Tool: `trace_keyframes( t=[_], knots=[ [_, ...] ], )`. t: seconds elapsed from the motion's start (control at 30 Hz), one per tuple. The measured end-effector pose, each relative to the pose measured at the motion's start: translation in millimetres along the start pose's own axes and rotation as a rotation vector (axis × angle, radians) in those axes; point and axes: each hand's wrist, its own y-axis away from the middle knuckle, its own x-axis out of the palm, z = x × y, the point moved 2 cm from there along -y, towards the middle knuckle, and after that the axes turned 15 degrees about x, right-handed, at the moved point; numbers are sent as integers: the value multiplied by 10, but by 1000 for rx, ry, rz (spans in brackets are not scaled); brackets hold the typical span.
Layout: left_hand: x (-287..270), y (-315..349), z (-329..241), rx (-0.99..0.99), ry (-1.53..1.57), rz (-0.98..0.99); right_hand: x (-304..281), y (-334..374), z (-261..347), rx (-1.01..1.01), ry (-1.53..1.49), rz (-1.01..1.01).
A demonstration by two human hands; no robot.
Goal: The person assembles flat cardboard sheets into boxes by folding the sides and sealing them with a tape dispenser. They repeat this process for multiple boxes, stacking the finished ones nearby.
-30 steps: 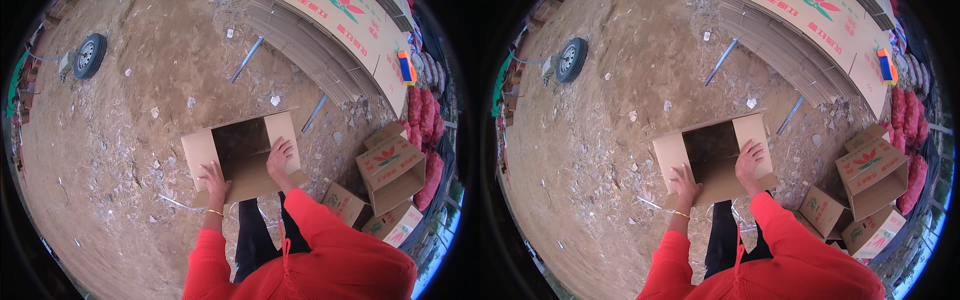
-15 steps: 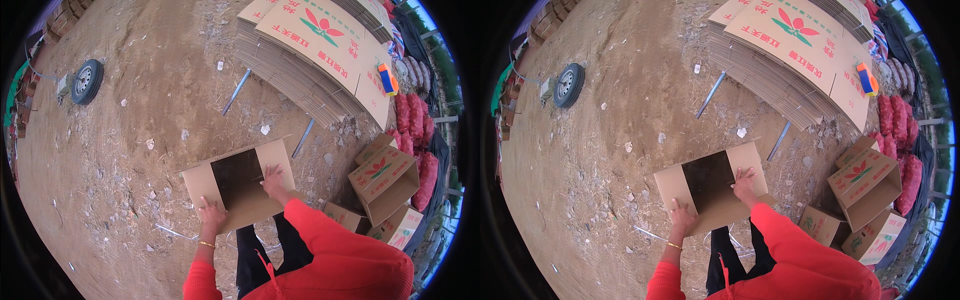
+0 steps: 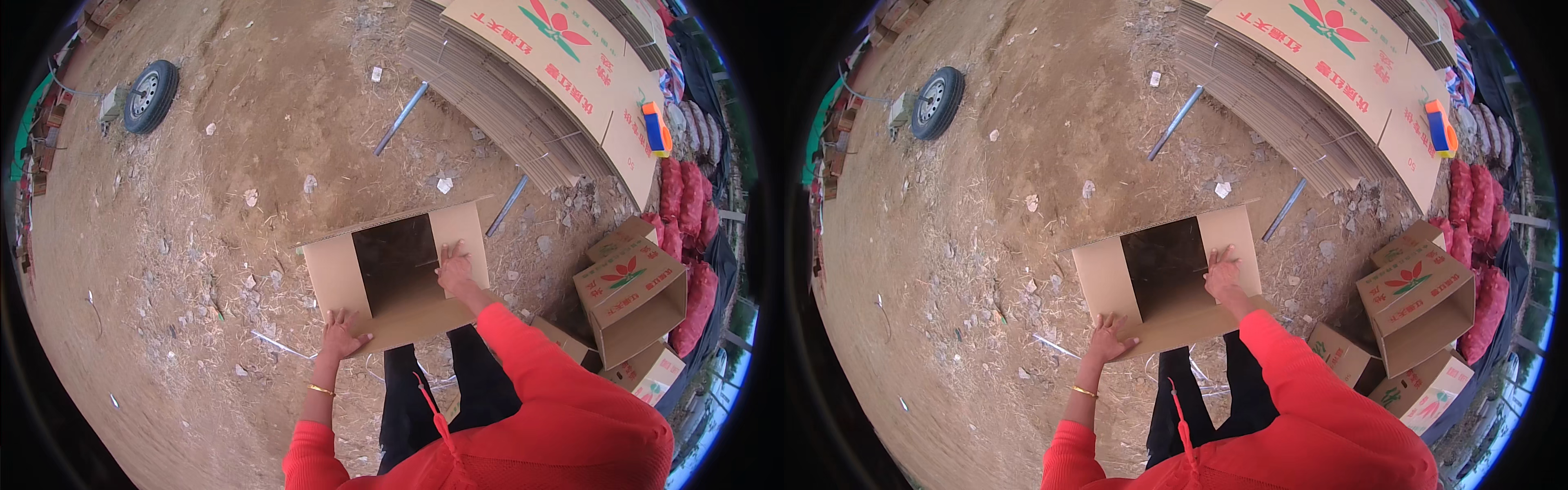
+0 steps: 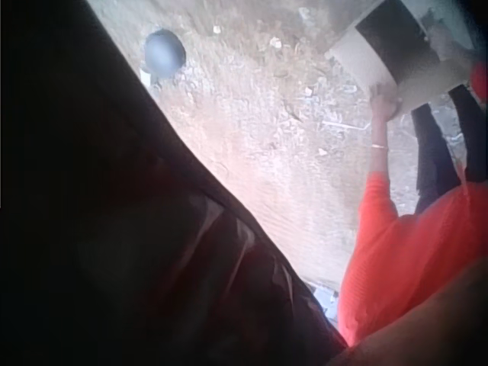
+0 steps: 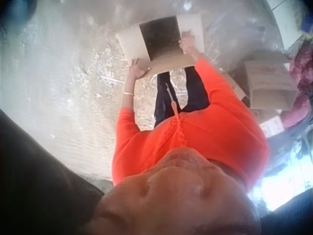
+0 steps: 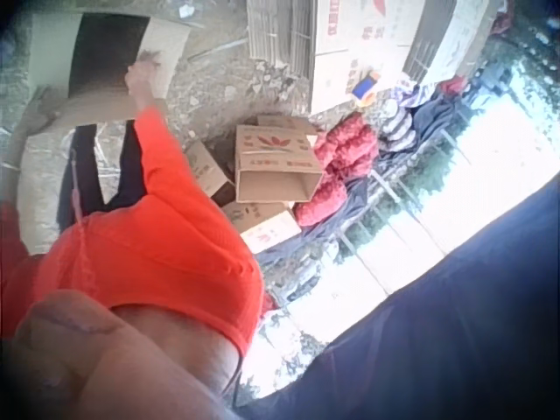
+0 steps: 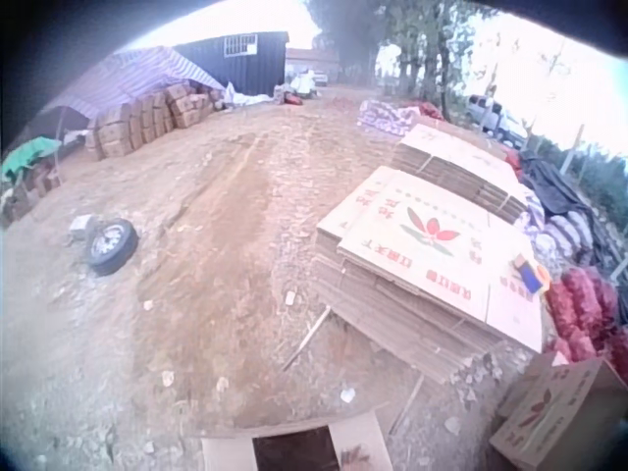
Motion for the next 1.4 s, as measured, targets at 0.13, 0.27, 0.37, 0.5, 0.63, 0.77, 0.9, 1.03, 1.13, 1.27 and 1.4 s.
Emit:
trace_keyframes(
  t=[0.13, 0.27, 0.37, 0.5, 0.63, 0.77, 0.9, 1.03, 1.13, 1.27, 1.4],
  knots=[
    [-61, 391, 195, 174, 446, 125, 112, -56, -158, 0, 23, -30],
    [-39, 583, 212, 243, 300, 36, 76, -45, -184, 5, 53, -34],
    [70, 562, 273, 208, 340, -158, -97, 1, -121, -30, 7, 23],
    [-72, 432, 373, 164, 429, -207, -218, -43, -184, -70, -42, 65],
    [-308, 257, 582, 132, 526, -89, -407, -16, -179, -159, -65, 61],
    [-410, 67, 929, 112, 651, 2, -552, 1, -156, -226, -87, 57],
    [-505, -158, 1132, 83, 482, -178, -578, -53, -122, -319, -123, 13],
    [-611, -419, 774, -70, 313, -568, -538, -238, -263, -221, -309, 4],
    [-183, -311, 947, -252, 415, -932, -909, 116, -165, -185, -500, -143],
    [-33, -393, 838, -243, 749, -1016, -1477, 419, 63, -549, -519, -860],
    [254, -568, 1041, -323, 697, -965, -1836, 234, 556, -524, -467, -942]
  ],
)
